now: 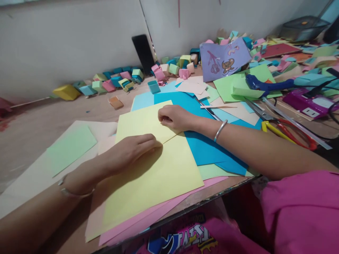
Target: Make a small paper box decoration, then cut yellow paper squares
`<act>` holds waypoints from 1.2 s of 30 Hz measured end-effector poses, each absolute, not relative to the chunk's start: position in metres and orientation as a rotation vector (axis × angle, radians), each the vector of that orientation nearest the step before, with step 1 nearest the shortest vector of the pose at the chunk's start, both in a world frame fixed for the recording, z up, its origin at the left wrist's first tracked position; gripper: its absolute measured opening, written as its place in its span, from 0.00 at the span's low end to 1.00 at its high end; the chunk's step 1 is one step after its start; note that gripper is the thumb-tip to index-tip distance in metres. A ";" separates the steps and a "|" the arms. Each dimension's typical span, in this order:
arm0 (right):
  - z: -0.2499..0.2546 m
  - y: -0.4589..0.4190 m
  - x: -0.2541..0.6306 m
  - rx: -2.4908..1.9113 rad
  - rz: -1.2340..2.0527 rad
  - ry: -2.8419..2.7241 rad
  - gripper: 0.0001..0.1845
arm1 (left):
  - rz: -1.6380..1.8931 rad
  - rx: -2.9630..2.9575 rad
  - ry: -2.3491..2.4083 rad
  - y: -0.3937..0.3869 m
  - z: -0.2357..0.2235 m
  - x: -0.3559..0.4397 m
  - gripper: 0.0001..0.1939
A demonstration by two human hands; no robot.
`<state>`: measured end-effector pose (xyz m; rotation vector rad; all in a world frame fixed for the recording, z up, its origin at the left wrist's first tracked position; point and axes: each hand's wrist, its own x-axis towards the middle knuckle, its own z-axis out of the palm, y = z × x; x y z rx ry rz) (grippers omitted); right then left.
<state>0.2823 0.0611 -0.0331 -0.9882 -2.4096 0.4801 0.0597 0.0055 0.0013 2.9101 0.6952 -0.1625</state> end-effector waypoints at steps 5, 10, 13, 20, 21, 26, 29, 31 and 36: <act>-0.035 0.067 0.288 -1.009 0.689 -2.204 0.04 | -0.139 2.913 0.740 0.007 -0.003 0.068 0.13; -0.033 0.072 0.290 -0.996 1.133 -1.800 0.06 | -0.185 3.041 0.750 0.011 -0.009 0.076 0.18; -0.032 0.072 0.290 -0.974 1.185 -1.753 0.06 | -0.205 3.080 0.767 0.013 -0.008 0.082 0.21; -0.031 0.069 0.289 -1.002 1.190 -1.740 0.05 | -0.458 2.965 0.811 0.022 0.010 0.104 0.25; -0.031 0.069 0.289 -1.006 1.187 -1.736 0.05 | -0.477 2.964 0.811 0.023 0.012 0.106 0.26; -0.032 0.070 0.288 -1.004 1.174 -1.734 0.04 | -0.504 2.965 0.811 0.026 0.018 0.115 0.30; -0.033 0.070 0.288 -1.000 1.162 -1.749 0.04 | -0.529 2.933 0.790 0.028 0.022 0.121 0.32; -0.033 0.071 0.288 -1.002 1.143 -1.767 0.04 | -0.539 2.876 0.757 0.031 0.024 0.125 0.35; -0.032 0.071 0.289 -1.000 1.104 -1.816 0.04 | -0.446 2.765 0.642 0.039 0.025 0.132 0.38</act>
